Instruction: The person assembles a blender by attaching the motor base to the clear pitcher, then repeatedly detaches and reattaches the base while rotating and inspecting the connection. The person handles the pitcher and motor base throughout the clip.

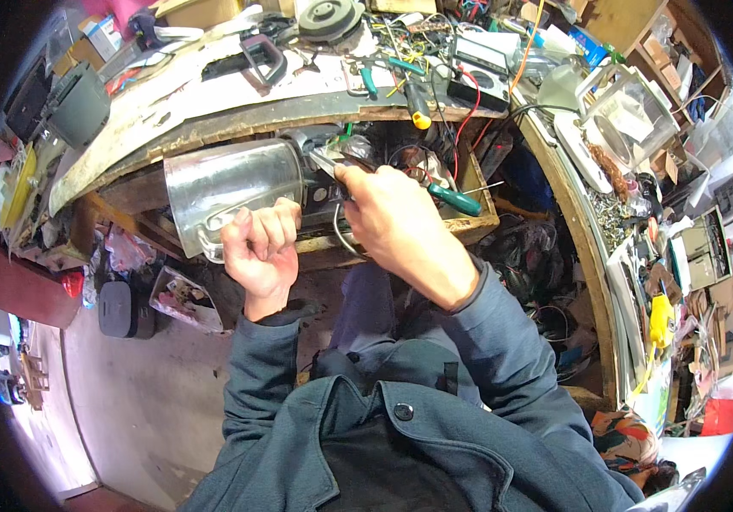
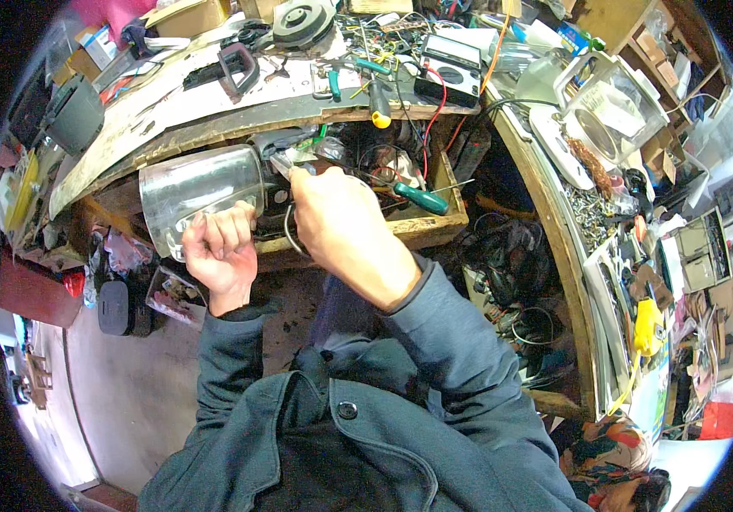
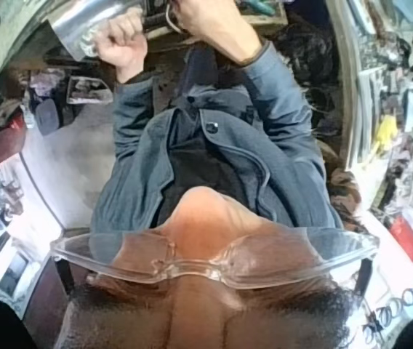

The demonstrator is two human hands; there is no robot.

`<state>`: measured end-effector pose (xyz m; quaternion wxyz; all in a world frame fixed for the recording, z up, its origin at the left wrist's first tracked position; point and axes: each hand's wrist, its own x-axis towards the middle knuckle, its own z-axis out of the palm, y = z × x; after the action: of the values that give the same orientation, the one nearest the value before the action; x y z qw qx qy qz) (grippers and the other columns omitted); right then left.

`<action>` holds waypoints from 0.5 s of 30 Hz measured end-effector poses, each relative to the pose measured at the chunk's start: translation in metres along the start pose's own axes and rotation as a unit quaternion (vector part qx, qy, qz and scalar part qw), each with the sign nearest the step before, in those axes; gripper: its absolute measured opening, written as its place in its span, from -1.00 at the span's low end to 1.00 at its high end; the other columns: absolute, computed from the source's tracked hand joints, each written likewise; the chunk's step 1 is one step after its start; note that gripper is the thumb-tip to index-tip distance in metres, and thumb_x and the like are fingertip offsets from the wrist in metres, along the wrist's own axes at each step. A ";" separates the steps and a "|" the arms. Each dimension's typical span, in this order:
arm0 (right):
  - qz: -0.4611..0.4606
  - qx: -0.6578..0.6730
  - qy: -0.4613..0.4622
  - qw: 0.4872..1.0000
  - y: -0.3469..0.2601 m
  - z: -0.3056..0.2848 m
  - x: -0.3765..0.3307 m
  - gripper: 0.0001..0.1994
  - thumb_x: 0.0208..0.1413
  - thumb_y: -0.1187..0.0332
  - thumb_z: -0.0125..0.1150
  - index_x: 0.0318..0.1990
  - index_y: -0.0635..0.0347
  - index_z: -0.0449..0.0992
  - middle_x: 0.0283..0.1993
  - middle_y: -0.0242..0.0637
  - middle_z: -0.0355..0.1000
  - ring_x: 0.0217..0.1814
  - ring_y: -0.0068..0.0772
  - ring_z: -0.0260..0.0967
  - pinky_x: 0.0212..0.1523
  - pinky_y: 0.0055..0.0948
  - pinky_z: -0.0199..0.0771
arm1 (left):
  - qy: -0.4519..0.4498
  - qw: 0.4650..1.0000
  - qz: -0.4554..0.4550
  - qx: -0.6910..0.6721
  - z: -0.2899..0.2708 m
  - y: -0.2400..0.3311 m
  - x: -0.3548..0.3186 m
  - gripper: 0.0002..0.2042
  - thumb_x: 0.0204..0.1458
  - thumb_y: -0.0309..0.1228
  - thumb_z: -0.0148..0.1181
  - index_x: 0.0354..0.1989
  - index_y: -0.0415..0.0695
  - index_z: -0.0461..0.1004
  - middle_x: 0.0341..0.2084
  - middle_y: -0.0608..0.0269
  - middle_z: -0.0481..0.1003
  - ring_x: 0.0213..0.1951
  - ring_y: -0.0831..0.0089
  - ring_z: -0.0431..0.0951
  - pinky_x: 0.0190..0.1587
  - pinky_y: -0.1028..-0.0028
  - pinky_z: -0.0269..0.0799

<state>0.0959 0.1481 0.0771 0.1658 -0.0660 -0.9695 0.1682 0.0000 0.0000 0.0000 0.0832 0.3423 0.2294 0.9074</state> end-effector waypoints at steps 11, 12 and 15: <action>-0.086 0.085 -0.048 0.991 0.027 -0.027 0.024 -0.64 0.05 0.40 0.33 0.03 0.31 0.59 -0.14 0.14 0.56 -0.06 0.13 0.55 -0.05 -0.15 0.54 | -0.015 0.999 0.036 0.016 -0.005 -0.003 -0.011 -0.52 0.29 -0.36 -0.24 -0.78 0.01 -0.04 -0.87 0.34 0.10 -0.74 0.44 0.06 -0.30 0.27 0.19; -0.087 0.083 -0.055 0.991 0.029 -0.028 0.026 -0.64 0.05 0.40 0.33 0.02 0.31 0.59 -0.13 0.13 0.56 -0.06 0.13 0.54 -0.04 -0.15 0.54 | -0.016 0.999 0.038 0.020 -0.005 -0.004 -0.012 -0.52 0.28 -0.36 -0.24 -0.78 0.01 -0.03 -0.87 0.34 0.10 -0.75 0.43 0.06 -0.30 0.27 0.19; -0.084 0.071 -0.073 0.991 0.034 -0.031 0.031 -0.65 0.06 0.40 0.33 0.03 0.29 0.59 -0.12 0.13 0.56 -0.08 0.10 0.56 -0.05 -0.20 0.55 | -0.022 0.998 0.047 0.019 -0.004 -0.008 -0.015 -0.53 0.27 -0.38 -0.22 -0.77 0.01 -0.02 -0.87 0.34 0.10 -0.75 0.44 0.07 -0.31 0.27 0.20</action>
<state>0.0801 0.1953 0.1025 0.1122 0.0402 -0.9666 0.2268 0.0088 0.0013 -0.0149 0.0395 0.3744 0.2284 0.8978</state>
